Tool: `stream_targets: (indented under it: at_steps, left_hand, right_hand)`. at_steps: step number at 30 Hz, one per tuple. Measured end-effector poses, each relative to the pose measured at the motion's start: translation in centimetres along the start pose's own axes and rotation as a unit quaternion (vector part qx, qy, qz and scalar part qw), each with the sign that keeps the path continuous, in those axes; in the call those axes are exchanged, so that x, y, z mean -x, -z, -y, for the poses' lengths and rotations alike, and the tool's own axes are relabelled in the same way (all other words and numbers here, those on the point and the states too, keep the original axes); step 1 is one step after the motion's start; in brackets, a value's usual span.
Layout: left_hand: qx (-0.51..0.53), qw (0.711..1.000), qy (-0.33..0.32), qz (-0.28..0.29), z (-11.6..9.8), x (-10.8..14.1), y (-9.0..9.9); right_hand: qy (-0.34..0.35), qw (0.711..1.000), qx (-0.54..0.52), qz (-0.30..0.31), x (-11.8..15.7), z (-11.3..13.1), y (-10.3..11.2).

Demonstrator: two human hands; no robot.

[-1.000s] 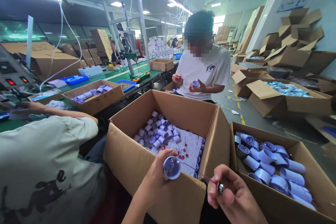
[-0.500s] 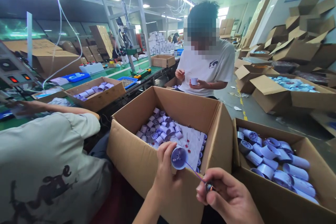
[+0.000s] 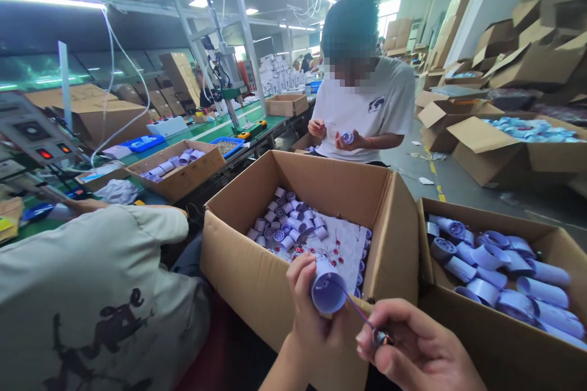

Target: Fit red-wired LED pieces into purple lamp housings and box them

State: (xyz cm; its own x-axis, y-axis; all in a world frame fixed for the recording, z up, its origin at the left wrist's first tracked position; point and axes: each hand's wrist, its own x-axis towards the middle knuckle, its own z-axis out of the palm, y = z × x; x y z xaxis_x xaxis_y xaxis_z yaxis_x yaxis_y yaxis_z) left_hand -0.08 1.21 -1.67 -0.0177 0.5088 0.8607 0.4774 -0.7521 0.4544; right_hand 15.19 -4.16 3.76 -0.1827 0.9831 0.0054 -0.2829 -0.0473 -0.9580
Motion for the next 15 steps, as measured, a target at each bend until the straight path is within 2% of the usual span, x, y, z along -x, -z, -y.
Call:
stream_targets:
  at_steps: [8, 15]
  left_hand:
    - [-0.056, 0.998, 0.036, 0.003, -0.35, 0.58, -0.32]
    - [-0.068, 0.996, 0.049, 0.022, -0.59, 0.63, -0.27]
  right_hand:
    - [0.059, 0.997, 0.045, -0.007, 0.09, 0.68, -0.41]
    - [0.065, 0.996, 0.063, -0.007, 0.71, 0.58, -0.1]
